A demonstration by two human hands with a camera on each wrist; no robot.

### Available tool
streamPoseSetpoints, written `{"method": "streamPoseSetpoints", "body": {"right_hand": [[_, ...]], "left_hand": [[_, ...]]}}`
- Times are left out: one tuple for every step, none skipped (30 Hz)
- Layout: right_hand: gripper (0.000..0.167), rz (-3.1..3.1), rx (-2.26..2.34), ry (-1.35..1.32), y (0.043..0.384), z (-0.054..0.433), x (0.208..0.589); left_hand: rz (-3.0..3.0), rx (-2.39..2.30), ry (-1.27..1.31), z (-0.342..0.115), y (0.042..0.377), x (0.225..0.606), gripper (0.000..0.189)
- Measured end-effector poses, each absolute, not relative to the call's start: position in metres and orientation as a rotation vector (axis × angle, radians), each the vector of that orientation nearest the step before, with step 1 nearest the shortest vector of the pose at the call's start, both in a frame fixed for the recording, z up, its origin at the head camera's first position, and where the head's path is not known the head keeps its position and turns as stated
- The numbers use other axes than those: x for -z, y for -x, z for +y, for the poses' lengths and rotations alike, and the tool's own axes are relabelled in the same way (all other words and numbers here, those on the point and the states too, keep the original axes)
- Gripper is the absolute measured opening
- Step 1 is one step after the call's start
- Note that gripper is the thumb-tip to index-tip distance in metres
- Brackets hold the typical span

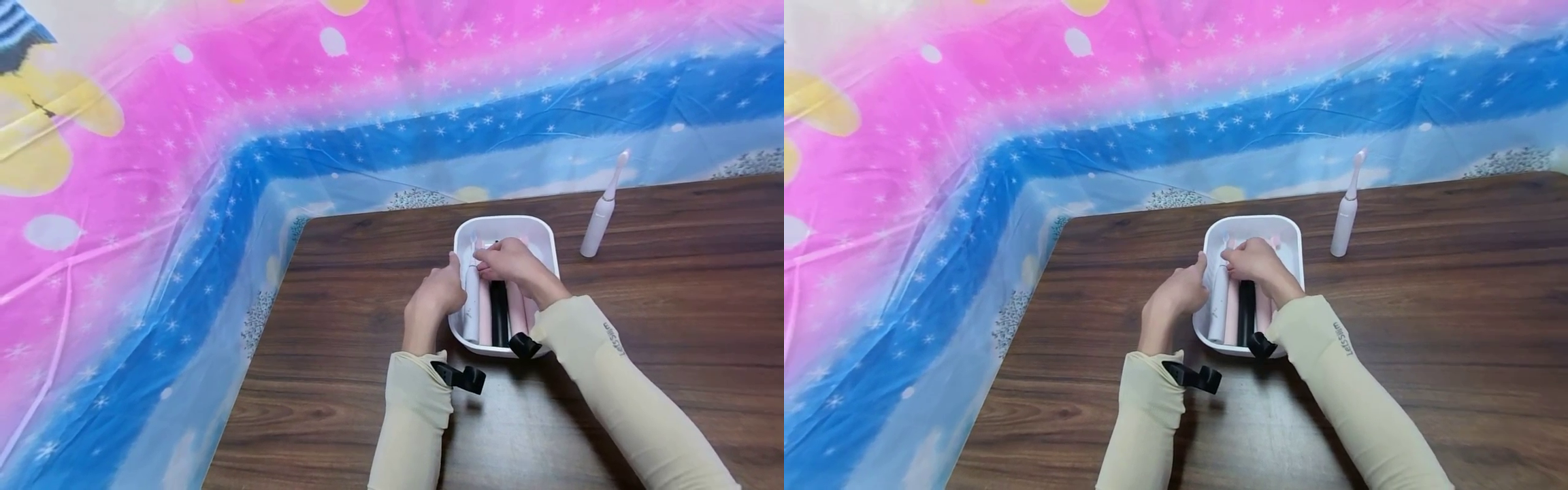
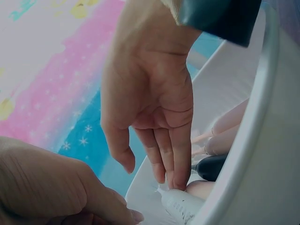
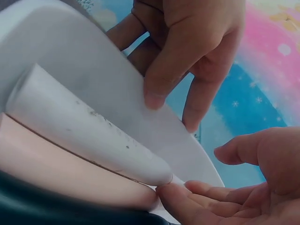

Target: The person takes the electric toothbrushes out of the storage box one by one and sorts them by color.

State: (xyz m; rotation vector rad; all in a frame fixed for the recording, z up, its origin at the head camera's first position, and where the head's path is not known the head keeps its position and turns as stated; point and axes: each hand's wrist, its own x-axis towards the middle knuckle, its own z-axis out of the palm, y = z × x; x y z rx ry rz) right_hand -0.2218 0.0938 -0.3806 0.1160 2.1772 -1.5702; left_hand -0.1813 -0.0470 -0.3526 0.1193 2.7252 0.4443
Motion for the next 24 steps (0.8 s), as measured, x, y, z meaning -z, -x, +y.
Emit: {"method": "streamPoseSetpoints", "body": {"right_hand": [[0.049,2.183,1.568,-0.119,0.223,0.093,0.381],[0.048,2.188,1.569,-0.12,0.224,0.093,0.382],[0.048,2.188,1.571,-0.122,0.225,0.093,0.384],[0.048,2.19,1.572,-0.128,0.227,0.092,0.385],[0.048,2.186,1.578,-0.134,0.228,0.092,0.386],[0.048,2.178,1.588,-0.139,0.23,0.092,0.388],[0.048,2.169,1.597,-0.141,0.231,0.092,0.389],[0.047,2.155,1.61,-0.144,0.232,0.092,0.389],[0.046,2.14,1.623,-0.146,0.233,0.091,0.39],[0.046,2.133,1.63,-0.144,0.234,0.091,0.39],[0.045,2.127,1.639,-0.14,0.234,0.091,0.39],[0.045,2.122,1.644,-0.134,0.234,0.09,0.391],[0.044,2.128,1.642,-0.129,0.234,0.09,0.39],[0.044,2.132,1.644,-0.124,0.234,0.091,0.39],[0.043,2.138,1.643,-0.117,0.234,0.091,0.39],[0.043,2.143,1.639,-0.106,0.234,0.091,0.389],[0.043,2.144,1.633,-0.094,0.233,0.091,0.388],[0.043,2.143,1.625,-0.08,0.233,0.092,0.387],[0.043,2.141,1.616,-0.068,0.232,0.092,0.386],[0.043,2.132,1.609,-0.056,0.232,0.092,0.386],[0.043,2.125,1.597,-0.049,0.232,0.092,0.386],[0.044,2.121,1.582,-0.04,0.231,0.092,0.385],[0.044,2.118,1.568,-0.032,0.231,0.091,0.385],[0.044,2.114,1.559,-0.028,0.23,0.091,0.385]], "left_hand": [[2.725,-0.442,-0.119,-0.047,0.181,0.353,0.069],[2.726,-0.44,-0.12,-0.047,0.181,0.353,0.069],[2.727,-0.438,-0.119,-0.046,0.181,0.353,0.069],[2.727,-0.437,-0.114,-0.046,0.18,0.353,0.069],[2.729,-0.438,-0.112,-0.046,0.18,0.354,0.069],[2.731,-0.438,-0.111,-0.046,0.18,0.354,0.07],[2.732,-0.438,-0.112,-0.045,0.18,0.354,0.07],[2.732,-0.442,-0.113,-0.045,0.18,0.355,0.07],[2.732,-0.444,-0.114,-0.045,0.18,0.355,0.07],[2.733,-0.445,-0.114,-0.045,0.18,0.355,0.07],[2.734,-0.445,-0.114,-0.044,0.179,0.355,0.07],[2.732,-0.445,-0.118,-0.044,0.179,0.355,0.07],[2.732,-0.447,-0.125,-0.044,0.179,0.355,0.07],[2.733,-0.449,-0.131,-0.043,0.179,0.355,0.07],[2.734,-0.447,-0.135,-0.043,0.179,0.355,0.069],[2.733,-0.448,-0.136,-0.043,0.179,0.354,0.069],[2.734,-0.445,-0.136,-0.043,0.179,0.354,0.069],[2.733,-0.445,-0.14,-0.043,0.179,0.354,0.069],[2.734,-0.444,-0.137,-0.044,0.179,0.354,0.069],[2.735,-0.442,-0.129,-0.044,0.18,0.354,0.069],[2.735,-0.44,-0.124,-0.045,0.18,0.353,0.068],[2.733,-0.44,-0.118,-0.045,0.18,0.353,0.068],[2.732,-0.44,-0.116,-0.046,0.18,0.353,0.068],[2.731,-0.442,-0.117,-0.047,0.18,0.353,0.068]]}}
